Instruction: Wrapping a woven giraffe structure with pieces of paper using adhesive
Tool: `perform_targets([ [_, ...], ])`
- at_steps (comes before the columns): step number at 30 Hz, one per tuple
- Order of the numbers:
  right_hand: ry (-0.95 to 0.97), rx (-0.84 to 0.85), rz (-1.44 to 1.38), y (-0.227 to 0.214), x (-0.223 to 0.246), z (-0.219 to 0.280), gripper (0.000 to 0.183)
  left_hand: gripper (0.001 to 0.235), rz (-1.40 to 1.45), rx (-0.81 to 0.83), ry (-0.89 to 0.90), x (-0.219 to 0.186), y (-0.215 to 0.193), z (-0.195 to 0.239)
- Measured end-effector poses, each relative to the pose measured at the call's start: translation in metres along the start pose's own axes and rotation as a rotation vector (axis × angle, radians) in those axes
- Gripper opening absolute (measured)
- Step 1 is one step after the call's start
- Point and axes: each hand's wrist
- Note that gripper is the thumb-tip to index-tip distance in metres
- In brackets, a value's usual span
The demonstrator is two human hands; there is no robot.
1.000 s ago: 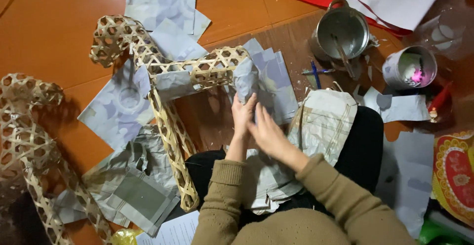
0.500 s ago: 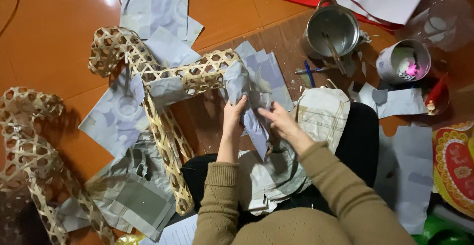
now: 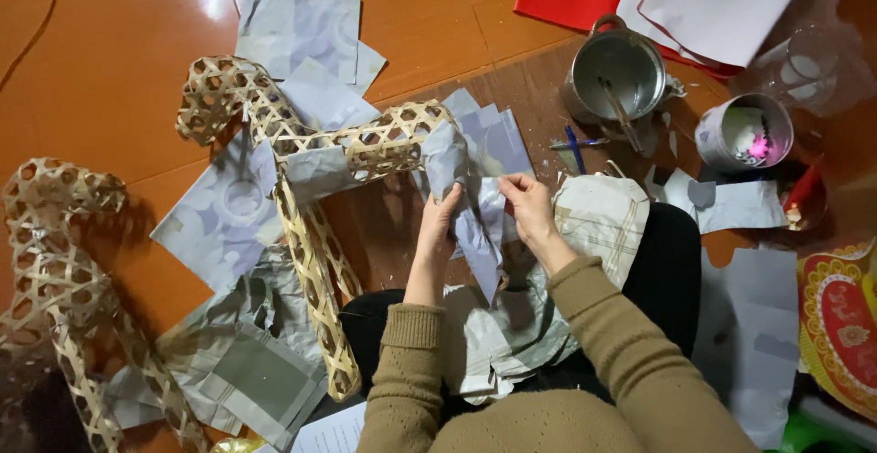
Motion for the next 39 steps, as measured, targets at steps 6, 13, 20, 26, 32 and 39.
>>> perform_targets([
  [6, -0.157, 0.062, 0.132, 0.034, 0.059, 0.063, 0.011, 0.072, 0.039, 0.028, -0.032, 0.025, -0.015, -0.009],
  [13, -0.336, 0.103, 0.409, 0.035, 0.085, 0.089, 0.016, 0.067, 0.136, -0.009, -0.014, 0.036, -0.015, -0.006],
  [20, -0.413, 0.146, 0.280, -0.004, 0.091, 0.072, 0.031, 0.101, -0.312, -0.013, 0.214, -0.038, 0.045, 0.070],
  [26, -0.238, 0.289, 0.616, -0.018, 0.032, 0.009, 0.056, 0.063, -0.417, 0.072, 0.494, -0.027, 0.009, 0.034],
  [32, -0.348, 0.513, 1.396, 0.017, 0.019, -0.026, 0.087, 0.055, -0.474, 0.027, 0.618, -0.108, -0.073, -0.029],
  [39, -0.479, 0.502, 1.715, 0.022, 0.029, 0.001, 0.094, 0.066, -0.424, -0.013, 0.554, -0.134, -0.079, -0.019],
])
Point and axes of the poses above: each hand's wrist, its own z-axis away from the middle knuckle, its own y-axis out of the palm, x = y × z, and after that the axes turned 11 degrees about z, right-handed
